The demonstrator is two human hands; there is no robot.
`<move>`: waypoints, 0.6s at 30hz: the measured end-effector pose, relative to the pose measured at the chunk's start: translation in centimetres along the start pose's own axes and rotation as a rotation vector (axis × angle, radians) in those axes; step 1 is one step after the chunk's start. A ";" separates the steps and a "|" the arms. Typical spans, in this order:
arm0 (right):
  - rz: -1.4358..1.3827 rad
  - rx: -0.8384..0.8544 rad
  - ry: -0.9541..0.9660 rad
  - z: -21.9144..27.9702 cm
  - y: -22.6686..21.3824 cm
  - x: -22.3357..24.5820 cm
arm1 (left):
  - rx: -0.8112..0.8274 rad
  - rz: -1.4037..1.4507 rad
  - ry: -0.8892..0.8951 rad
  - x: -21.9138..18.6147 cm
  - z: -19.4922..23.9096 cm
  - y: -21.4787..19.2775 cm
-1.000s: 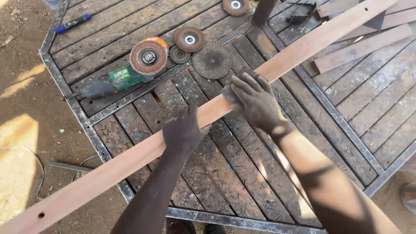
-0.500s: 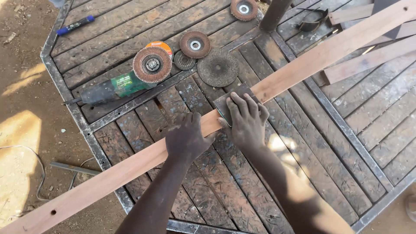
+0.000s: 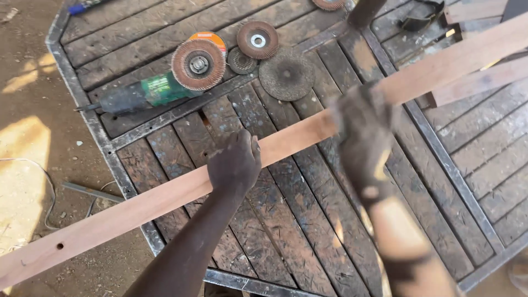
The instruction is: Sanding a curved wooden component using a piece of sandpaper on a metal workbench
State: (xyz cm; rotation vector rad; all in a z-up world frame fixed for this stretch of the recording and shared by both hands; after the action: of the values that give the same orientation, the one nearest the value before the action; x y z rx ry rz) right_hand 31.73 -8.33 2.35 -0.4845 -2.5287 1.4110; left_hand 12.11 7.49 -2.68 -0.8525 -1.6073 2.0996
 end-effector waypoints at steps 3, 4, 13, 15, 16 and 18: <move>-0.338 0.036 -0.016 1.9 1.6 5.7 | 0.023 0.064 0.024 0.1 0.4 -0.9; -0.335 0.103 -0.085 1.7 1.2 5.5 | 0.066 0.046 0.007 0.5 0.3 -0.2; -0.363 0.111 -0.020 2.0 0.7 6.6 | -0.040 -0.040 0.054 0.8 -0.1 0.0; -0.480 0.164 -0.053 1.9 0.5 4.4 | 0.073 -0.015 0.060 0.5 0.1 1.1; -0.314 0.133 -0.063 1.8 -0.3 1.9 | -0.001 -0.025 0.074 0.3 0.5 0.9; -0.143 0.094 -0.073 1.6 -0.9 2.0 | -0.084 -0.036 0.094 -0.1 -0.2 1.0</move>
State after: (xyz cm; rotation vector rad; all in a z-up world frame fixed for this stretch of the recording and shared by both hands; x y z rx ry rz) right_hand 29.13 -9.27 2.32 -0.2350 -2.4823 1.5103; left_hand 12.37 7.30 -3.66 -0.9285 -1.6595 1.9495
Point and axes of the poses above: each hand's wrist, its own z-axis away from the middle knuckle, its own y-axis out of the palm, x = y × z, the point moved 5 cm from there along -z, towards the middle knuckle, and after that the axes turned 1 degree about x, right-handed, at the moved point
